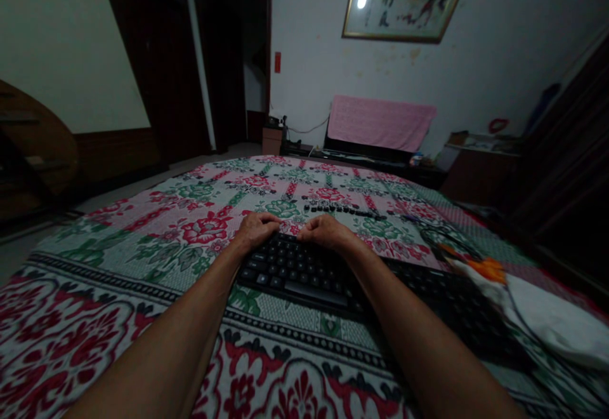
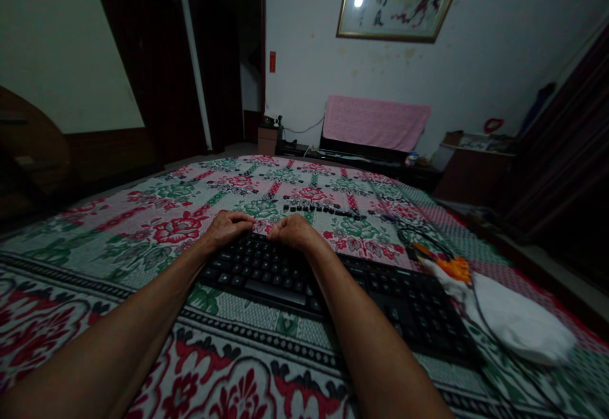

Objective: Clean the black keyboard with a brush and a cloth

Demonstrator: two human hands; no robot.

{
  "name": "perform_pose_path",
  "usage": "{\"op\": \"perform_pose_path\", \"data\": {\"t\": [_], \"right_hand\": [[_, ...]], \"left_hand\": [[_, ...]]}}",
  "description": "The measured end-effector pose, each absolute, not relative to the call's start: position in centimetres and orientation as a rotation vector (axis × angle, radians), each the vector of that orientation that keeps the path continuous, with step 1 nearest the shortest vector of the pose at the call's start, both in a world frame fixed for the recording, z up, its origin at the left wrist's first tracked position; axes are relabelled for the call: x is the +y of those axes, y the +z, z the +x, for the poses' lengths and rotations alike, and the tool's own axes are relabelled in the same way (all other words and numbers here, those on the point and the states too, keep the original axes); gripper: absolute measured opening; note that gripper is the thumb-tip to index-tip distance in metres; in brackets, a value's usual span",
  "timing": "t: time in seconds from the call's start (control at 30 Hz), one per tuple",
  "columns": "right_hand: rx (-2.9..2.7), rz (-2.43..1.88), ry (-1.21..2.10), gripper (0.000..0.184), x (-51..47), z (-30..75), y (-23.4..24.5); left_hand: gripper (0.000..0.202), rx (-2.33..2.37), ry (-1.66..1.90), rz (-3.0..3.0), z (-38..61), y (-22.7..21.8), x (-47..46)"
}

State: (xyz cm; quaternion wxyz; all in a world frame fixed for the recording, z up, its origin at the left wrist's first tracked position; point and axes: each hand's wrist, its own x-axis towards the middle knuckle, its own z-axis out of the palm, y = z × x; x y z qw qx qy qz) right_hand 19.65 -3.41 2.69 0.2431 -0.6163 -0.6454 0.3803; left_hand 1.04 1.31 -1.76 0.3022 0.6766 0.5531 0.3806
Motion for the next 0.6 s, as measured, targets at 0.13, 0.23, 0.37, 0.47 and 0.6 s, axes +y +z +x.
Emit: {"op": "perform_pose_path", "data": {"t": [0.13, 0.23, 0.37, 0.47, 0.6], "right_hand": [[-1.760, -1.702, 0.983, 0.013, -3.4, 19.5, 2.5], [-1.794, -1.742, 0.900, 0.012, -3.5, 19.3, 2.4], [-1.893, -1.722, 0.784, 0.013, -3.7, 19.5, 2.2], [-1.971, -1.635, 0.767, 0.016, -3.5, 20.2, 2.0], [-1.996, -1.699, 0.685, 0.028, -1.8, 21.4, 1.8]], "left_hand": [[0.026, 1.474, 0.993, 1.771, 1.2, -1.4, 1.0], [0.026, 1.478, 0.989, 1.786, 1.3, -1.3, 0.8], [0.027, 1.461, 0.985, 1.802, 1.2, -1.2, 0.8], [0.025, 1.456, 0.987, 1.788, 1.1, -1.4, 1.0], [0.023, 1.445, 1.006, 1.778, 1.1, -1.4, 1.2]]}}
